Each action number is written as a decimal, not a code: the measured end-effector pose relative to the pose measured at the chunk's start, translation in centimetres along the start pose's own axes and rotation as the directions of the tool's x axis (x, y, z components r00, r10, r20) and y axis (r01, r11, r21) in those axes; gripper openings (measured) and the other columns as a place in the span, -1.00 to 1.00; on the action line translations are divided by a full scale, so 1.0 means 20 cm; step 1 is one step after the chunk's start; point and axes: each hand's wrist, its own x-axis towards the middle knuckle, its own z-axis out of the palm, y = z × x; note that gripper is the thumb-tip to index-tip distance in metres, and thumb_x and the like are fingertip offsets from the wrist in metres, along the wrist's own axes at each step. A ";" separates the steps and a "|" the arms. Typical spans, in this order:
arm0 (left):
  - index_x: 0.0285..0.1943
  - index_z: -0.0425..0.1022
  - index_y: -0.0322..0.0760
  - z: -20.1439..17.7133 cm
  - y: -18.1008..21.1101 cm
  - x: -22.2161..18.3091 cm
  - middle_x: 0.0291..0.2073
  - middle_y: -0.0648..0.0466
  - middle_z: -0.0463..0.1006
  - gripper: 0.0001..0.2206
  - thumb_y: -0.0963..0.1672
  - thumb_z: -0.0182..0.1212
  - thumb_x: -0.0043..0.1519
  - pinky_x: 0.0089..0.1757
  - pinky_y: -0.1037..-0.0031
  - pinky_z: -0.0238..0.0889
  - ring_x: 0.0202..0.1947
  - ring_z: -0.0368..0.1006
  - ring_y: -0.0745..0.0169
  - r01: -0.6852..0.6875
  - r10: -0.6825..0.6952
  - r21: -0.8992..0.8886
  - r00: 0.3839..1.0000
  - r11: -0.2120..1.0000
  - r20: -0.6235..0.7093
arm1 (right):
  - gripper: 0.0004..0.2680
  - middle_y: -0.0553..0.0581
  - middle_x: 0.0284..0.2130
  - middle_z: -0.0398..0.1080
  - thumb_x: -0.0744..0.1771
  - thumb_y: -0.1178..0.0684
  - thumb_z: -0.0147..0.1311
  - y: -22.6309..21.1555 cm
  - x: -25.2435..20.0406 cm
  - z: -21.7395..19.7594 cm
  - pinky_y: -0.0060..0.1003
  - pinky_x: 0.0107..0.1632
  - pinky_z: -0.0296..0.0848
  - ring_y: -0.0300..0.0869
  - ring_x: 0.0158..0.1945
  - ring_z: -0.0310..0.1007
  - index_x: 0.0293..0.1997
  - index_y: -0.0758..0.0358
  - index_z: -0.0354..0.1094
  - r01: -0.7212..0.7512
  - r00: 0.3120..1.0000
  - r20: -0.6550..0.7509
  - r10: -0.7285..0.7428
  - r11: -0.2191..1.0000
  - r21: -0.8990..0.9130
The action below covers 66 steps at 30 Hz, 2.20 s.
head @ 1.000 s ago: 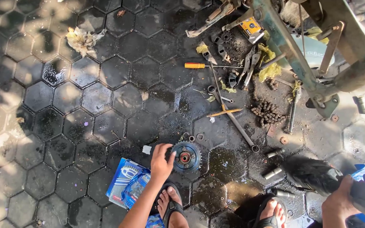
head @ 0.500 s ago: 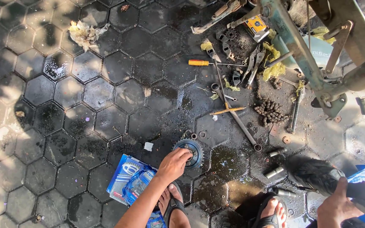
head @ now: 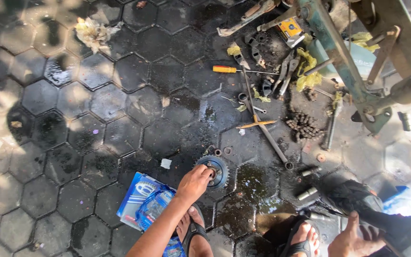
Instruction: The person assembles a new sprocket with a cushion drive assembly on the ground, using a cordless impact driver to drive bolts and tightening components by hand. They then move to the motorcycle's swingarm area and work on fitting the chain and sprocket to the bike.
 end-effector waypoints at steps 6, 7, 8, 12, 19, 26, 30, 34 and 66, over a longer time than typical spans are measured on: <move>-0.12 0.54 -0.18 -0.03 0.07 0.05 -0.24 0.06 0.52 -0.83 -0.15 0.31 0.13 -0.17 0.25 0.43 -0.15 0.53 0.00 0.003 -0.003 -0.054 1.000 0.999 -0.012 | -0.49 0.22 0.34 0.32 0.35 0.28 0.35 -0.29 0.22 0.03 -0.18 0.33 0.44 -0.08 0.28 0.40 0.47 0.32 0.16 0.088 0.996 -0.040 -0.082 0.979 0.183; -0.10 0.54 -0.17 -0.03 0.08 0.05 -0.24 0.07 0.53 -0.83 -0.15 0.30 0.14 -0.17 0.24 0.44 -0.16 0.53 0.00 0.036 -0.037 -0.041 0.999 0.999 -0.017 | -0.51 0.20 0.32 0.33 0.35 0.26 0.36 -0.29 0.26 0.04 -0.18 0.32 0.41 -0.09 0.26 0.39 0.45 0.32 0.18 0.079 0.996 -0.040 -0.074 0.988 0.135; -0.08 0.54 -0.15 -0.04 0.08 0.04 -0.24 0.08 0.53 -0.83 -0.15 0.30 0.16 -0.18 0.24 0.44 -0.16 0.53 0.01 0.069 -0.070 -0.028 0.997 0.997 -0.023 | -0.53 0.18 0.30 0.34 0.35 0.24 0.36 -0.30 0.30 0.04 -0.18 0.31 0.38 -0.10 0.25 0.38 0.42 0.32 0.20 0.069 0.997 -0.040 -0.066 0.994 0.086; -0.07 0.54 -0.11 -0.01 0.06 0.02 -0.25 0.09 0.54 -0.83 -0.14 0.30 0.17 -0.20 0.23 0.45 -0.18 0.54 0.01 0.105 -0.105 -0.041 0.994 0.994 -0.013 | -0.56 0.16 0.22 0.37 0.36 0.18 0.37 -0.10 0.43 0.04 -0.19 0.36 0.36 -0.13 0.23 0.38 0.36 0.33 0.22 -0.054 0.998 -0.025 0.058 0.989 0.136; 0.01 0.51 -0.13 -0.08 0.10 0.03 -0.20 0.07 0.56 -0.74 -0.12 0.33 0.14 -0.22 0.24 0.46 -0.16 0.55 0.00 0.124 -0.125 -0.052 0.992 0.991 -0.008 | -0.54 0.14 0.24 0.32 0.37 0.10 0.31 -0.14 0.39 0.03 -0.19 0.43 0.29 -0.12 0.29 0.31 0.41 0.28 0.14 -0.143 0.988 0.090 0.130 0.975 0.169; -0.07 0.55 -0.14 -0.08 0.09 0.03 -0.26 0.08 0.55 -0.78 -0.08 0.36 0.14 -0.22 0.24 0.45 -0.16 0.54 0.02 0.091 -0.090 0.002 0.993 0.996 -0.080 | -0.48 0.21 0.42 0.24 0.42 0.09 0.31 0.12 0.40 -0.04 -0.16 0.47 0.09 -0.04 0.43 0.23 0.49 0.32 0.00 -0.082 0.994 0.071 0.082 0.997 0.007; -0.10 0.55 -0.14 -0.02 0.04 0.02 -0.28 0.08 0.52 -0.83 -0.09 0.33 0.18 -0.23 0.23 0.44 -0.17 0.53 0.03 0.056 -0.053 0.052 0.997 0.997 -0.056 | -0.44 0.23 0.45 0.21 0.40 0.05 0.34 -0.11 0.23 0.02 -0.15 0.47 0.15 -0.04 0.44 0.23 0.52 0.34 0.01 0.006 0.995 0.100 -0.015 0.996 0.085; -0.05 0.55 -0.18 -0.08 0.07 0.02 -0.27 0.09 0.52 -0.81 -0.13 0.30 0.18 -0.22 0.24 0.44 -0.19 0.52 0.02 -0.014 0.015 0.004 0.996 1.000 -0.089 | -0.44 0.38 0.24 0.26 0.34 0.00 0.47 -0.01 0.03 0.02 -0.08 0.28 0.35 0.07 0.23 0.31 0.40 0.41 0.18 0.024 0.998 -0.047 -0.034 0.980 -0.200; 0.10 0.48 -0.27 0.08 -0.25 0.43 -0.10 -0.02 0.45 -0.65 -0.17 0.36 0.12 -0.08 0.19 0.39 0.00 0.45 -0.04 0.117 -0.118 -0.019 0.993 0.993 -0.019 | -0.74 0.36 -0.15 0.42 0.24 0.15 0.30 -0.67 -0.76 1.45 0.04 -0.03 0.48 0.26 -0.07 0.47 -0.07 0.35 0.32 0.623 0.227 0.955 -0.191 0.782 0.008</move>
